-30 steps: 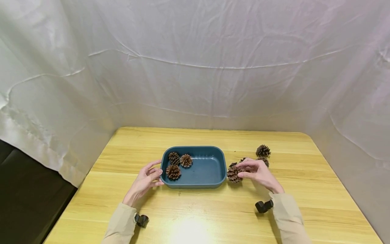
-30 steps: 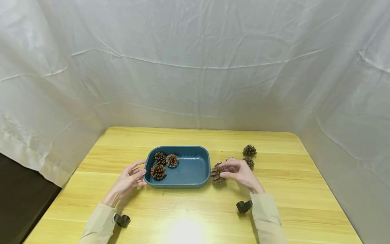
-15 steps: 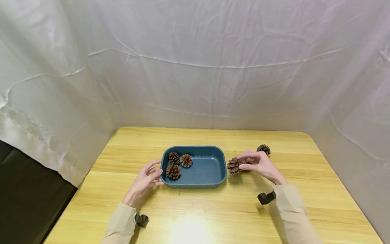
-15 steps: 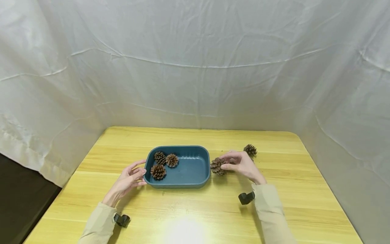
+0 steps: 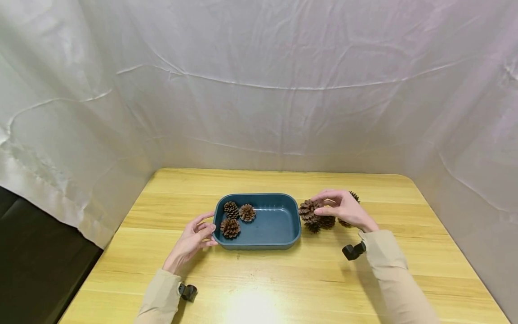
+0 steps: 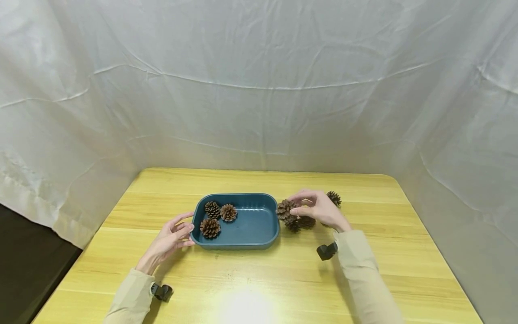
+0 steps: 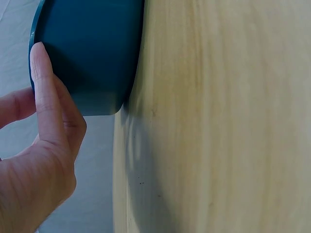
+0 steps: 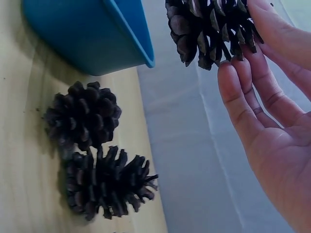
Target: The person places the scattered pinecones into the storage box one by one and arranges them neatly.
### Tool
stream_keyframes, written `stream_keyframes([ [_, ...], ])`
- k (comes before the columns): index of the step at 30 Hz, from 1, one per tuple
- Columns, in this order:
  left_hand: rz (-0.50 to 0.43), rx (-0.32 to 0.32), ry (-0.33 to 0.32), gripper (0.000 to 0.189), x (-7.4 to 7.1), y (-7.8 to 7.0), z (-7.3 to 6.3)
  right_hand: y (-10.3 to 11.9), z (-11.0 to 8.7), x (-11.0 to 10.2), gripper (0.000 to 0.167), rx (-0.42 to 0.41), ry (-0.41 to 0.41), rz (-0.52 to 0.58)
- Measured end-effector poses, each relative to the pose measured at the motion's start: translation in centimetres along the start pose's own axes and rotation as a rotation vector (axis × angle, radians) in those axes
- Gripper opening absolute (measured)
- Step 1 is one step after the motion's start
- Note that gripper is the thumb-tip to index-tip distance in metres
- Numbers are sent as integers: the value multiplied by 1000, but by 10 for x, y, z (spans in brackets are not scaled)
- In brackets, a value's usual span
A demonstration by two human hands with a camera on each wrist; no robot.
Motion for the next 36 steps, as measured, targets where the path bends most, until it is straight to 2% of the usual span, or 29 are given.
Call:
stream_keyframes([
  [8, 1, -4, -5, 60, -1, 1, 1, 9, 13, 0, 36, 27, 19, -21],
  [17, -1, -1, -1, 61, -1, 0, 1, 24, 32, 6, 34, -4, 81, -80],
  [25, 3, -7, -9, 60, -2, 0, 1, 30, 47, 14, 32, 46, 118, -147],
  [36, 16, 4, -8, 60, -2, -1, 0, 27, 66, 32, 34, 82, 175, -97],
])
Point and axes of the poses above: each hand's wrist, its own z-axis towards the middle knuckle, its own x-axis out of the palm, y = z × x, the point moved 8 cm from there along z, towards the middle knuckle, and after that the axes turned 15 degrees about z, right-handed, at the moved point
